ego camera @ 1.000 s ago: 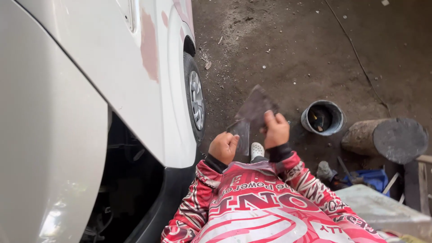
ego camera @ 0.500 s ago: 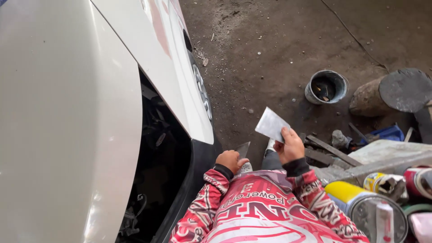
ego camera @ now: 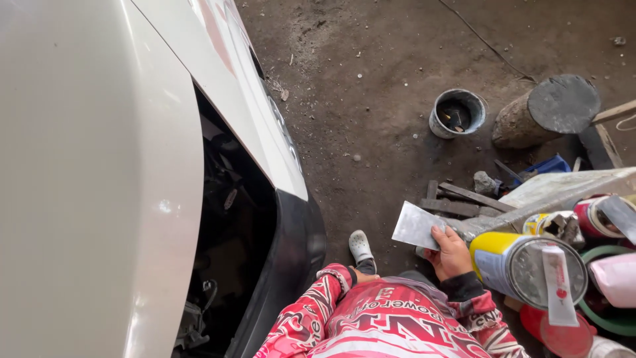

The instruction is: The person sits on the ground and sands the lower side panel of a white car using a sanding block. They move along the panel, sanding different sections and occasionally switching the sanding block between hands.

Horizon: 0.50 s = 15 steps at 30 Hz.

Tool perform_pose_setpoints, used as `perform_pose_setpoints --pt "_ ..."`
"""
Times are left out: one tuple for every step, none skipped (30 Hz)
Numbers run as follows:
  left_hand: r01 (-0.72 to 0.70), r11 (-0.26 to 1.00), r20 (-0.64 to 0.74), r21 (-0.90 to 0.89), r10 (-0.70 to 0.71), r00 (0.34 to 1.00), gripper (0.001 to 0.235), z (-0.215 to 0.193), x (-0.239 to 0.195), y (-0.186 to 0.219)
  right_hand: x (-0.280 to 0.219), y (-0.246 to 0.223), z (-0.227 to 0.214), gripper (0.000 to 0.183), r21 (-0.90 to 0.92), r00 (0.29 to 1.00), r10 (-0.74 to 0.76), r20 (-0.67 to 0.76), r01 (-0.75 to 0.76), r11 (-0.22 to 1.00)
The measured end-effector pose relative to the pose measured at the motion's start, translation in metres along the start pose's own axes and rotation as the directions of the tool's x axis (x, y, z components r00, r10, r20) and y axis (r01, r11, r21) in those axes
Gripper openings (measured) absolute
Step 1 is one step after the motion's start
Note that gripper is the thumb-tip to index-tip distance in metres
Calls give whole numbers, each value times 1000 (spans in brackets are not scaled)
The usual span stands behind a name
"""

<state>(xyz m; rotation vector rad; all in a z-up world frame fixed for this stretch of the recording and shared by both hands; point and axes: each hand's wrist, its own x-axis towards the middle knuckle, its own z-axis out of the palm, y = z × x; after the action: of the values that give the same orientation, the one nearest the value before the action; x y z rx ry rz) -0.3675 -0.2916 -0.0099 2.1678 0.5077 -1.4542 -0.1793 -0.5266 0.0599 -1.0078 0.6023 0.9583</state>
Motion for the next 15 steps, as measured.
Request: perform_pose_setpoints --pt "-11 996 57 -87 16 998 73 24 11 -10 -7 3 -3 17 -19 1000 10 9 -10 1000" --pt "-17 985 115 -173 37 993 75 52 21 -20 -16 8 -8 18 -36 1000 21 15 -20 999" --pt "-16 966 171 -258 62 983 76 76 27 -26 -22 14 -9 18 -36 1000 26 7 -26 999" --pt "-9 940 227 -342 92 970 77 103 32 -31 -32 20 -12 20 -58 999 36 18 -35 998" --pt "5 906 280 -423 125 952 79 129 36 -34 -42 25 -15 22 -81 998 47 28 -45 996" --pt "16 868 316 -497 164 934 80 150 41 -42 -49 26 -17 22 -81 999 43 25 -41 996" --pt "32 823 349 -566 205 914 81 168 49 -44 -57 25 -19 24 -100 997 47 59 -41 994" --pt "54 781 387 -622 247 889 83 178 64 -43 -68 29 -22 26 -109 995 50 87 -40 993" --pt "52 789 396 -612 248 884 83 177 46 -41 -77 26 -29 26 -98 996 44 76 -36 995" --pt "294 721 490 -628 73 868 89 180 18 -46 -92 31 -36 28 -104 995 66 70 -59 993" --pt "515 602 586 -610 -94 805 96 181 -10 -51 -107 35 -42 29 -109 994 89 65 -81 991" --pt "514 614 585 -600 -102 804 96 193 -16 -56 -113 39 -52 29 -94 995 81 63 -75 993" --pt "474 640 481 -605 -180 858 104 204 -23 -64 -120 44 -60 29 -68 995 83 47 -80 994" --pt "430 657 359 -619 -250 899 111 218 -28 -68 -123 45 -68 29 -56 995 89 44 -87 995" --pt "427 656 351 -623 -254 902 111 231 -38 -74 -129 52 -80 29 -57 995 85 53 -82 995"
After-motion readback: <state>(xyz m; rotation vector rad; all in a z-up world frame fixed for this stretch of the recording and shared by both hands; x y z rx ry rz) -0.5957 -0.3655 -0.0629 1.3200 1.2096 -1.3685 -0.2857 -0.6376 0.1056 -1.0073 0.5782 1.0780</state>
